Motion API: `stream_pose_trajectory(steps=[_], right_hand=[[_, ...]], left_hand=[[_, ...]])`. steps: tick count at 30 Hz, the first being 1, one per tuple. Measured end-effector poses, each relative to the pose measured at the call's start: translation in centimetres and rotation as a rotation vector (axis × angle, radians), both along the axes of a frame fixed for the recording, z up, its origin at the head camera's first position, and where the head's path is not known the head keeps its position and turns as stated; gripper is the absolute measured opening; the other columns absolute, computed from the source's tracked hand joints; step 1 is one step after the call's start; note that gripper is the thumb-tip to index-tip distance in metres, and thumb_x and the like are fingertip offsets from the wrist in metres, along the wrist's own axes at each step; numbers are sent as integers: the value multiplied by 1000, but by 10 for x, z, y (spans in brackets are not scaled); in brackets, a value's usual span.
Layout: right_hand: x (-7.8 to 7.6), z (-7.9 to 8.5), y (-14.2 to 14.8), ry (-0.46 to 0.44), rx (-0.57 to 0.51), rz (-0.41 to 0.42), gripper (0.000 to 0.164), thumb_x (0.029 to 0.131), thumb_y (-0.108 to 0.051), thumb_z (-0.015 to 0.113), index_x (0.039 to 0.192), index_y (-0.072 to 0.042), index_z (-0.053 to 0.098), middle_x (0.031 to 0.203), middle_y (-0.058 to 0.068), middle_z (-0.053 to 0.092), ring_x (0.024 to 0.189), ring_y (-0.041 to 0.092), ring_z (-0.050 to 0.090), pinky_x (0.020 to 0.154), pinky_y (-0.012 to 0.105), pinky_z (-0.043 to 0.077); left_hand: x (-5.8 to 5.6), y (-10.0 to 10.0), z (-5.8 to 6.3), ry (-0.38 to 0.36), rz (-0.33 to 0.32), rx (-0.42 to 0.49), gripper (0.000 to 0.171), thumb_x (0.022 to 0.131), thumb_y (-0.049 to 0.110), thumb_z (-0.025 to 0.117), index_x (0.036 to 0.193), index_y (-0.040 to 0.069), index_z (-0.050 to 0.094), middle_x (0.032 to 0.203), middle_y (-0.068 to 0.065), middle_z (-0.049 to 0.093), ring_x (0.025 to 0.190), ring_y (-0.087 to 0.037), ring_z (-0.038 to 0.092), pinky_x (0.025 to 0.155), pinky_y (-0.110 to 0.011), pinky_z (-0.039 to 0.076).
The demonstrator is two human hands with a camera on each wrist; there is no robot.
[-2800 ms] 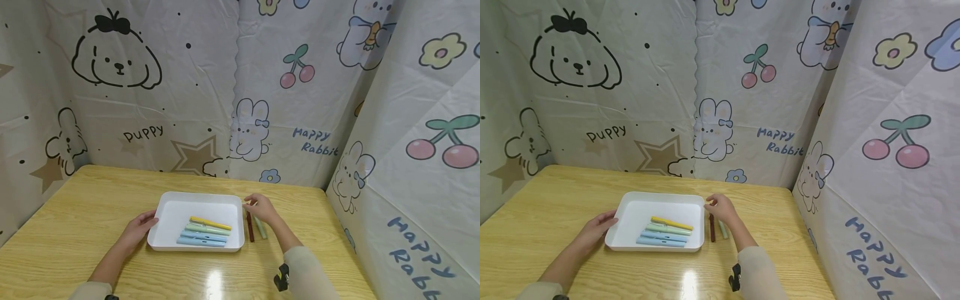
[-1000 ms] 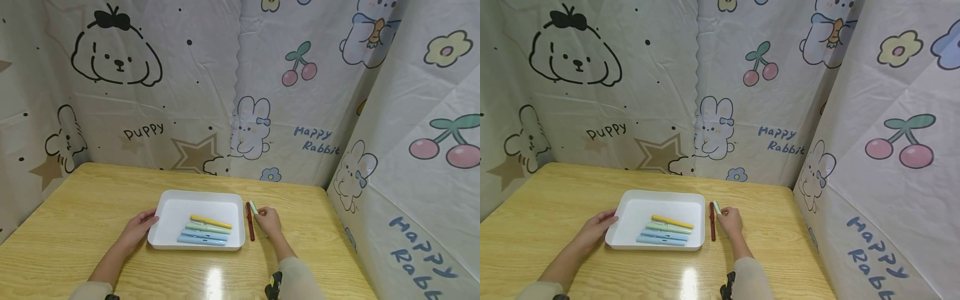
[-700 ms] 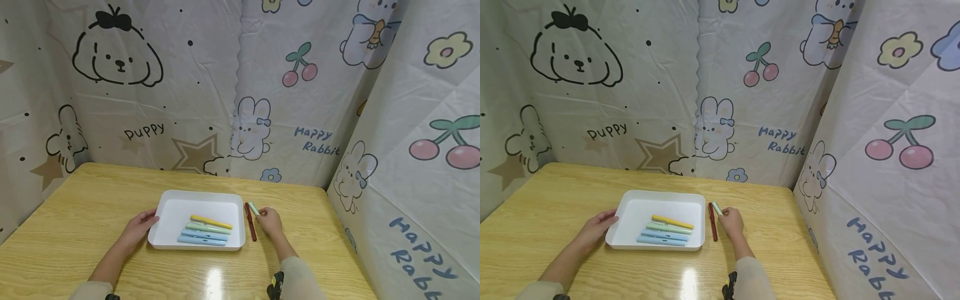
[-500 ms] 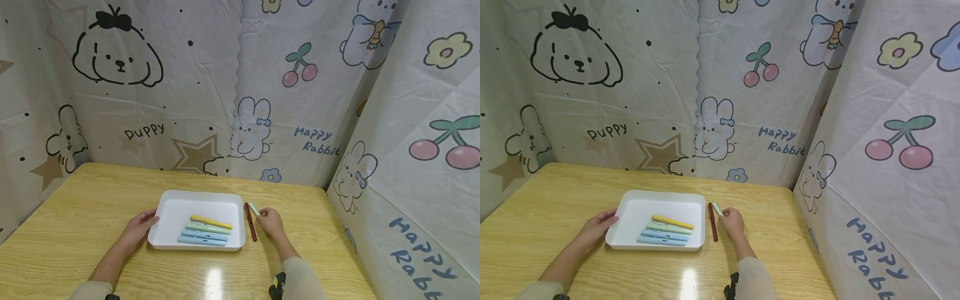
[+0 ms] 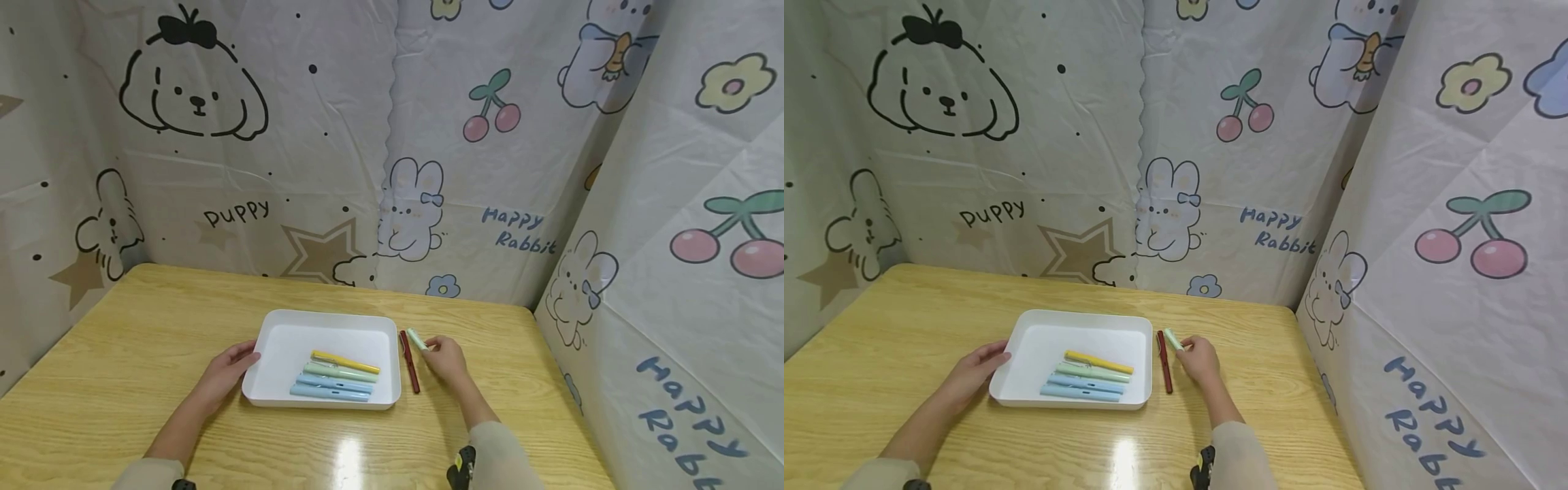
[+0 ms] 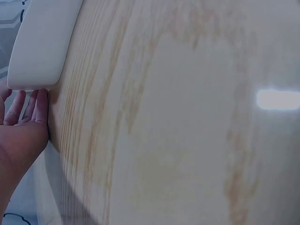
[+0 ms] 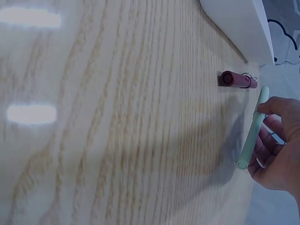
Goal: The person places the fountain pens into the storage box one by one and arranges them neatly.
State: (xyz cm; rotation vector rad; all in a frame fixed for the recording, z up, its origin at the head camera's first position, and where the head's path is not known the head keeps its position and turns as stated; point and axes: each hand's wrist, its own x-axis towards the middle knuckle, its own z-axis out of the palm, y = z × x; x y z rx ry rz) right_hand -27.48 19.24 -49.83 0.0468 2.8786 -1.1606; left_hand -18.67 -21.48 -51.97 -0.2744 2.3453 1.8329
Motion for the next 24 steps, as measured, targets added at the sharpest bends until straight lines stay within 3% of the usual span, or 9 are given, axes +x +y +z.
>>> stream_pose_trajectory(steps=[24], right_hand=[[0, 22, -3, 12, 1, 69, 23, 83, -12, 64, 104, -3, 67, 78, 6, 57, 65, 15, 49, 55, 23, 41]], left_hand=[[0, 0, 0, 4, -6, 6, 63, 98, 36, 46, 145, -2, 26, 147, -25, 32, 135, -36, 33, 110, -45, 34]])
